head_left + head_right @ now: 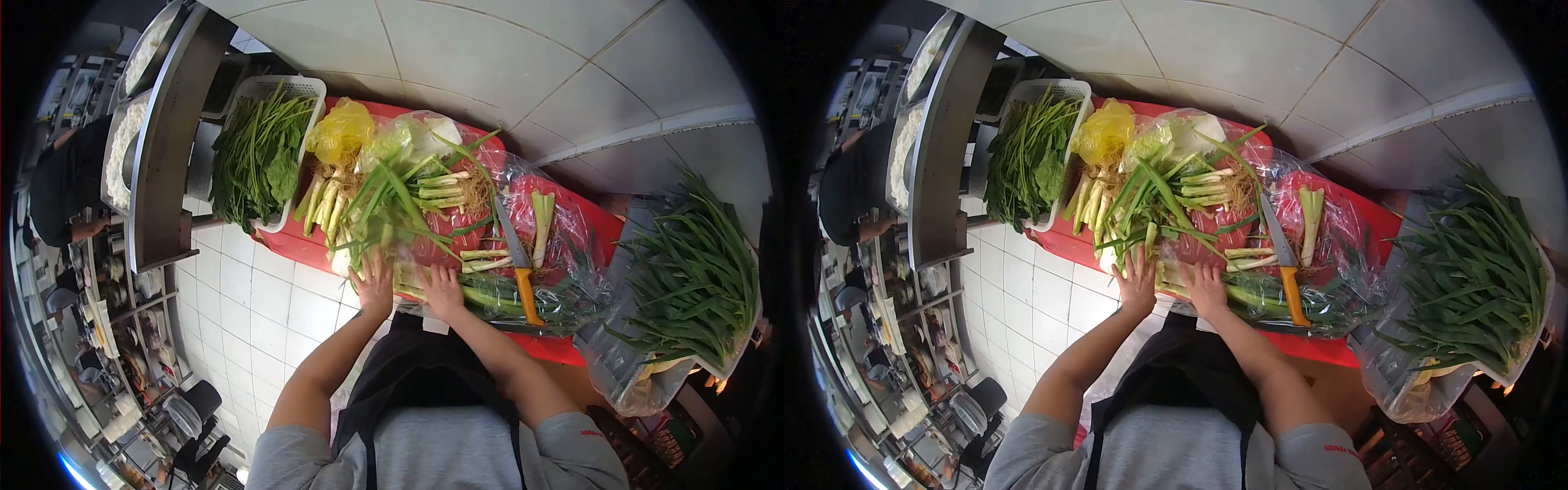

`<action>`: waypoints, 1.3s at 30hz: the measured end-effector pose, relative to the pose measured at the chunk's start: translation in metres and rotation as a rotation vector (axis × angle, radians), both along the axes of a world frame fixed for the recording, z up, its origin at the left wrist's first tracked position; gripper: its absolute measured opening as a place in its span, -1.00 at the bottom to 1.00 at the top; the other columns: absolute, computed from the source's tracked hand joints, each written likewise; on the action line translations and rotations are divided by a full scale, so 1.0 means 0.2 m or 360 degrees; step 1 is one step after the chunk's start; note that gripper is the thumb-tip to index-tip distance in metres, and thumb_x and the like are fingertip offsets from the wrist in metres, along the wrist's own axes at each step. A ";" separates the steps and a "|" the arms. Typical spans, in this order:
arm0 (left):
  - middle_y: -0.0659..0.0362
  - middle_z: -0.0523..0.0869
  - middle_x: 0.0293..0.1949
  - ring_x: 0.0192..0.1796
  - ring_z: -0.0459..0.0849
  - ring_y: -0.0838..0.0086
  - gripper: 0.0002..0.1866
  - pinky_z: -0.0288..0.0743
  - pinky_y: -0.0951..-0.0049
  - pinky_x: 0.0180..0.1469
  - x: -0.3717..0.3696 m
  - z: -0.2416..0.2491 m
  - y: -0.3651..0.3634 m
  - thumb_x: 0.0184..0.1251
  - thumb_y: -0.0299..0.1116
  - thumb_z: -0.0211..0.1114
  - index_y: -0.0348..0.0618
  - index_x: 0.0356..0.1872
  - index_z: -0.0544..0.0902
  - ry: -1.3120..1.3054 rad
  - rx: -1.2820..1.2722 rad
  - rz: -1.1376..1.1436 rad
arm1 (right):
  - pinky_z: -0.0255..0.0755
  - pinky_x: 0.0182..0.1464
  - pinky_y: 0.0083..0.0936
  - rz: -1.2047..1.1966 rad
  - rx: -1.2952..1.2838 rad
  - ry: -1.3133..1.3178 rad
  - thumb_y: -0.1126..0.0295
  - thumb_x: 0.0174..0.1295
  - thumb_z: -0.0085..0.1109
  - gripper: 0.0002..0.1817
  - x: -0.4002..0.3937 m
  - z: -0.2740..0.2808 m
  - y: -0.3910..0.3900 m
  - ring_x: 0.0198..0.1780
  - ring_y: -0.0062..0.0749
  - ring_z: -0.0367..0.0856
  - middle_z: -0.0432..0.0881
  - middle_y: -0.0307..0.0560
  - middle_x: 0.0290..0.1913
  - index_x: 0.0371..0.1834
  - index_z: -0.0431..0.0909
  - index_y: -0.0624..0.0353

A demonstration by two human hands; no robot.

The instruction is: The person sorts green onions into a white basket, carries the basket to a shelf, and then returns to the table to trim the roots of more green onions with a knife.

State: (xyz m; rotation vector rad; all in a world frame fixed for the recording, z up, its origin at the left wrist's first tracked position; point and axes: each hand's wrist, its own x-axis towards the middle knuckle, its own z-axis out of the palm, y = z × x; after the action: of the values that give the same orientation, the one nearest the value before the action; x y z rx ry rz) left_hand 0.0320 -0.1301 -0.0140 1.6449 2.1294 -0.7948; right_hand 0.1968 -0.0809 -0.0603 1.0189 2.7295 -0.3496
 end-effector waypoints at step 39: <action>0.14 0.64 -0.15 -0.15 0.62 0.48 -0.67 0.51 0.49 -0.09 0.45 0.47 0.57 0.22 -0.45 0.27 -0.28 -0.01 0.47 -0.2852 0.0808 0.1145 | 0.21 0.22 -0.43 -0.0617 -0.1287 0.1045 0.33 -0.05 0.33 -0.16 0.52 0.84 0.79 0.15 -0.32 0.35 0.40 -0.01 0.11 0.32 0.10 0.28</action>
State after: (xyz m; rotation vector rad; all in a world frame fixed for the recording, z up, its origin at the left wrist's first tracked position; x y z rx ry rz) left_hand 0.1212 -0.0156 0.0805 0.7668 1.1835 1.1409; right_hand 0.3017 0.0775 0.1084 1.2910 2.3648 -1.9420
